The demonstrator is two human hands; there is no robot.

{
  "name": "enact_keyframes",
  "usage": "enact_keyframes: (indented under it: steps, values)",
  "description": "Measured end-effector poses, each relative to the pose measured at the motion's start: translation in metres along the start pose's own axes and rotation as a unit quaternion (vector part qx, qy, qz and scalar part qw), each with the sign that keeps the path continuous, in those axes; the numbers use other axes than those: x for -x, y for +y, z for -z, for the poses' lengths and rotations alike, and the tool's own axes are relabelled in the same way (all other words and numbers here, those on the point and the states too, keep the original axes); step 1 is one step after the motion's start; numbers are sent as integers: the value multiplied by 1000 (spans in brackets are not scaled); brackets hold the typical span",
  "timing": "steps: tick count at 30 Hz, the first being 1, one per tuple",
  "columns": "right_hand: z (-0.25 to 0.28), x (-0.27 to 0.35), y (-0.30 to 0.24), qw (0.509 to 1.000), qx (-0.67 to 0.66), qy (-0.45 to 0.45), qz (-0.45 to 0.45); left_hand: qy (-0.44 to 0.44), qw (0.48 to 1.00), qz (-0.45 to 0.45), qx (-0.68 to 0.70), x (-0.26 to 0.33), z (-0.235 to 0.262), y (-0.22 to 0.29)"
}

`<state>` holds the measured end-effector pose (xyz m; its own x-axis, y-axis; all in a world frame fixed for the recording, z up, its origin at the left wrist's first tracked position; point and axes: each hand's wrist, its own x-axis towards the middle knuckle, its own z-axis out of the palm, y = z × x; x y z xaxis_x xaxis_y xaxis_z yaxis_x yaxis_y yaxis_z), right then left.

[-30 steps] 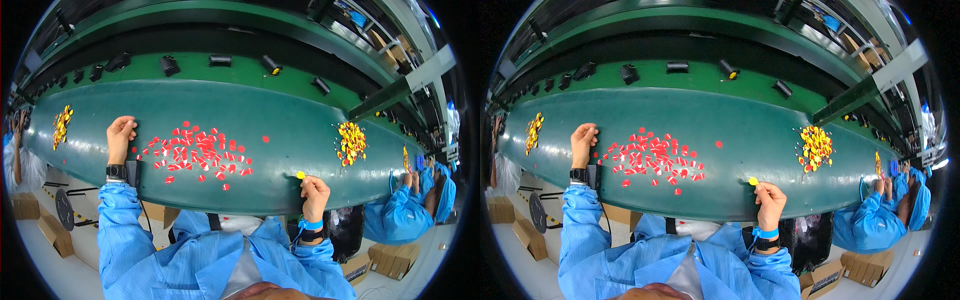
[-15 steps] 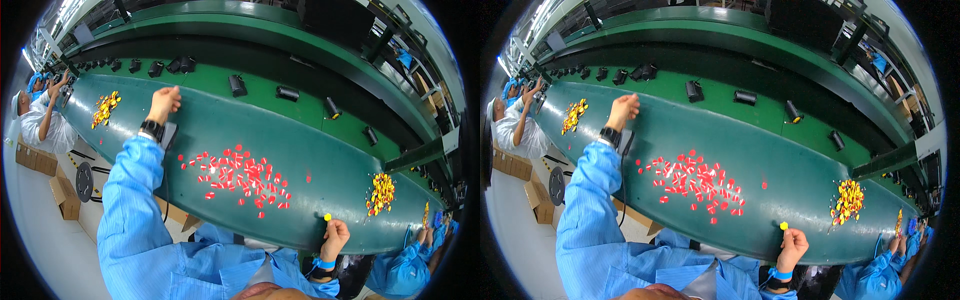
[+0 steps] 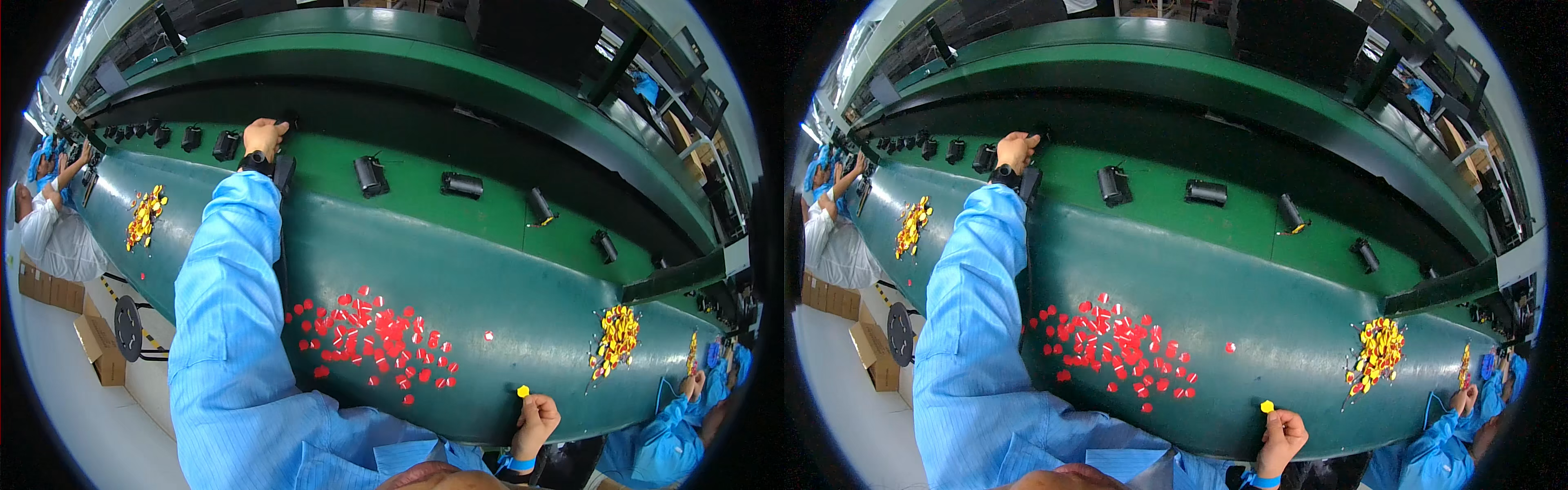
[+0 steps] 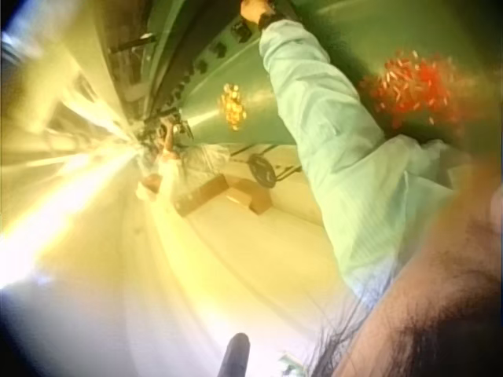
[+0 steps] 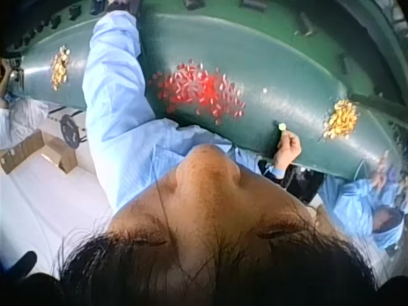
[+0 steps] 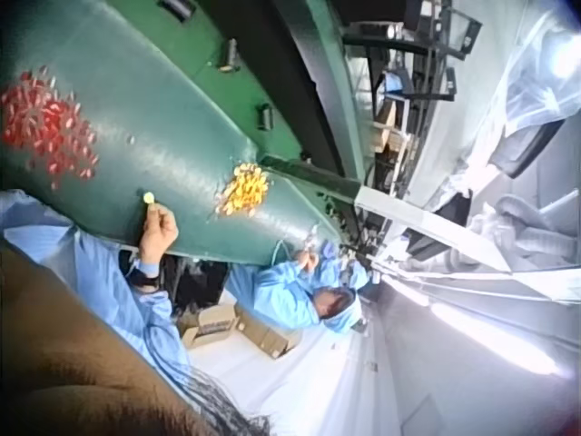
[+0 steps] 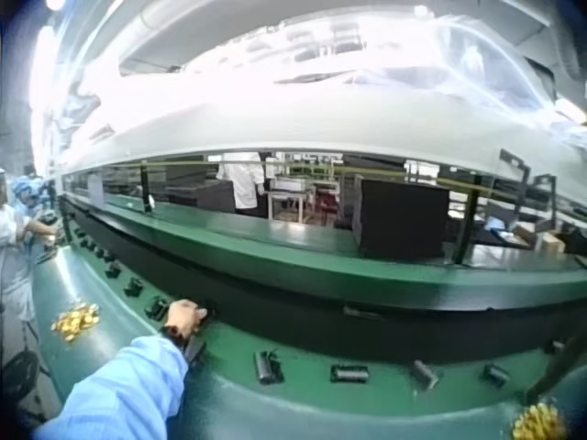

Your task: Assembling small plastic components on a factory conveyor belt.

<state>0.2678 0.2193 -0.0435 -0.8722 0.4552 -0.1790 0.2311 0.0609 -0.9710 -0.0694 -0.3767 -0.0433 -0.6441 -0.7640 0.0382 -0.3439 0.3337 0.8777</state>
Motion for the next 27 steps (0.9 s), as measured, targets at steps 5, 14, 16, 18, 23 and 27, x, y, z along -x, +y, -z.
enact_keyframes:
  steps: [5, 14, 16, 18, 23, 27]
  values:
    - [8, -8, -3, 999, -27, -43, -12, -266, 922, -134, 246, 109, 27, 51]
    - [-24, 4, -40, 880, -346, -314, -86, -587, 768, -180, 183, 370, 36, 69]
    - [-31, 10, -50, 866, -365, -327, -93, -613, 746, -201, 169, 406, 31, 60]
    - [-26, 18, -54, 872, -342, -345, -51, -644, 726, -169, 174, 437, 25, 53]
    - [5, 33, -46, 913, -263, -312, -33, -627, 717, -241, 187, 487, 22, 49]
    - [16, 48, -36, 940, -218, -263, -5, -651, 717, -105, 227, 508, 18, 36]
